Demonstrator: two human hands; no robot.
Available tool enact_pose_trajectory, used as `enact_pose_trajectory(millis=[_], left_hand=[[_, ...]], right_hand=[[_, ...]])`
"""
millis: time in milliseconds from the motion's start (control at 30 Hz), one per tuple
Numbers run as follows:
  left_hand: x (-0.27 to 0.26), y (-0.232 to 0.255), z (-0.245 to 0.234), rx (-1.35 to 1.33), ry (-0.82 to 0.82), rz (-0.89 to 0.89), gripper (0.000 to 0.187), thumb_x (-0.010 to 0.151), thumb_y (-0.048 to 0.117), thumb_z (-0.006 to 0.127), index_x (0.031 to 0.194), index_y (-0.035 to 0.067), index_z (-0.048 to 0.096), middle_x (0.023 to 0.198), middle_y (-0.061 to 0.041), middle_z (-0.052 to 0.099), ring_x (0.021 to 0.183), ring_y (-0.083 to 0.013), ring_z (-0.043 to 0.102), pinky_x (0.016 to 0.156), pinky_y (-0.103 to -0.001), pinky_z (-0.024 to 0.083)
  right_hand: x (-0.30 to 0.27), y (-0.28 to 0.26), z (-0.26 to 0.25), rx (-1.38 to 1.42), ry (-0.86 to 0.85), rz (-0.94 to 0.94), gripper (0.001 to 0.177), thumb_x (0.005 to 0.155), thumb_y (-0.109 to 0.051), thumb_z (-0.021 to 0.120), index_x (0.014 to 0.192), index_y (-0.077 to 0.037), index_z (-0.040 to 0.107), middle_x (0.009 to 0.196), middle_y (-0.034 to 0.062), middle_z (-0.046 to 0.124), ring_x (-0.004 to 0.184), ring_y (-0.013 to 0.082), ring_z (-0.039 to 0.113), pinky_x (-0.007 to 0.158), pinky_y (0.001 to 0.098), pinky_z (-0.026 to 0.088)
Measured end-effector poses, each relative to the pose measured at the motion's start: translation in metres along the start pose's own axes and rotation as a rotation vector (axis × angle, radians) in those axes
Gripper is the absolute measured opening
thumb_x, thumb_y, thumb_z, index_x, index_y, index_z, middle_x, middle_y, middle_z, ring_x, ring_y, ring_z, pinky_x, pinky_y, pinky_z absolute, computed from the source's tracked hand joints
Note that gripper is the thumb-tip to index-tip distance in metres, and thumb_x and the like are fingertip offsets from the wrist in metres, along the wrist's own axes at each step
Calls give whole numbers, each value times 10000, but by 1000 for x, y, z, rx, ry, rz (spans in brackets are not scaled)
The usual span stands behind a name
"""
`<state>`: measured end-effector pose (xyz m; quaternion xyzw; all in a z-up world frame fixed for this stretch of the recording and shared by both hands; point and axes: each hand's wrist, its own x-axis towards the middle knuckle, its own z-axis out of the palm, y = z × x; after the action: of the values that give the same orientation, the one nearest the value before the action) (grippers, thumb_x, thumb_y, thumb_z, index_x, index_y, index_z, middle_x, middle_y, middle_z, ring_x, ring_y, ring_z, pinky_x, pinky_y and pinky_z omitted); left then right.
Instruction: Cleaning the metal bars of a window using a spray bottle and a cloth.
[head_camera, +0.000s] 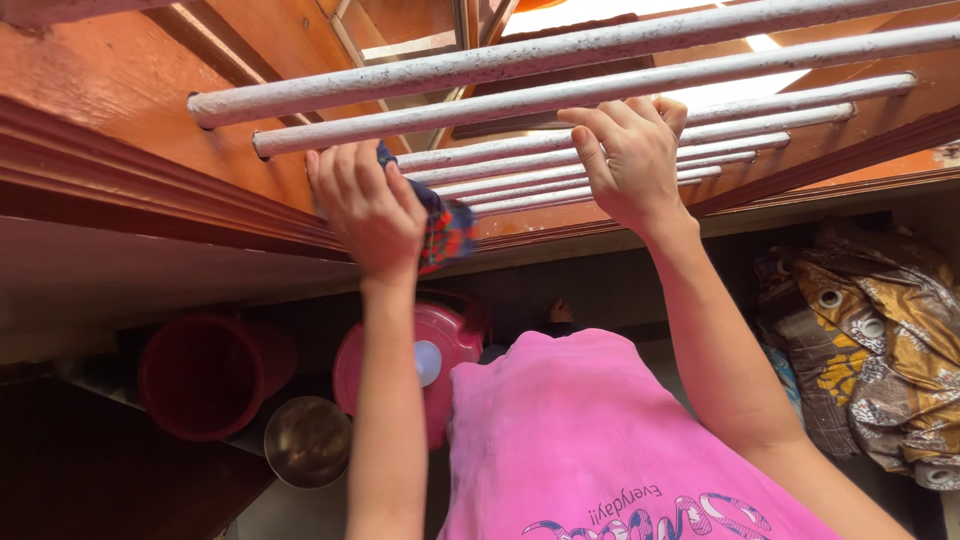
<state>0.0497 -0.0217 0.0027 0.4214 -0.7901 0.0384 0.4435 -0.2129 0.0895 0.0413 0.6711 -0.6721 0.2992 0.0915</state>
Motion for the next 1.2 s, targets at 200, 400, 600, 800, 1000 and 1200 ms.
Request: enact_pose_trajectory(millis=[200,400,600,800,1000,1200], left_hand=[[-8,82,49,-220,-24,-22,257,1030,134,578,1262,25,596,1220,-156,597,1245,-356,546,1250,-566,326],[-14,78,53,-140,-98,164,379,1024,143,626,1377,20,566,1334,-170,555,1324,-373,496,1252,-547,323],[-12,14,5,36,-62,58,372,1003,99,613,1371,48,594,1392,-126,594,1394,-363,499,1231,-571,292],[-24,48,20,-97,70,-185,350,1075,39,521,1419,-23,529,1500,-218,524,1534,-430,345,1311,-570,254],[-66,27,34,-134,24,33,469,1073,-43,481,1539,-1,457,1617,-195,424,1534,-400,417,1290,-499,402],[-79,30,59,-92,79,80,533,1094,129,659,1547,-18,419,1605,-228,392,1514,-427,370,1266,-530,373]], right_hand=[[-1,-1,2,-17,29,-12,215,1152,-256,591,1176,-141,771,919,-4,676,911,207,566,974,401,301],[-1,-2,0,-20,3,5,203,1137,-248,607,1180,-137,772,891,6,657,910,216,568,968,406,312],[-2,3,0,-18,18,-27,194,1123,-236,616,1192,-133,766,932,2,670,940,211,577,995,401,320],[-2,1,-1,-24,19,-23,197,1118,-250,629,1187,-129,768,919,3,671,916,211,574,983,400,316],[-1,1,0,-20,15,-23,199,1124,-251,622,1182,-131,769,904,-2,667,906,203,572,981,396,313],[-2,1,2,-45,1,-20,195,1131,-249,618,1169,-136,772,868,-10,643,881,194,557,976,397,310]])
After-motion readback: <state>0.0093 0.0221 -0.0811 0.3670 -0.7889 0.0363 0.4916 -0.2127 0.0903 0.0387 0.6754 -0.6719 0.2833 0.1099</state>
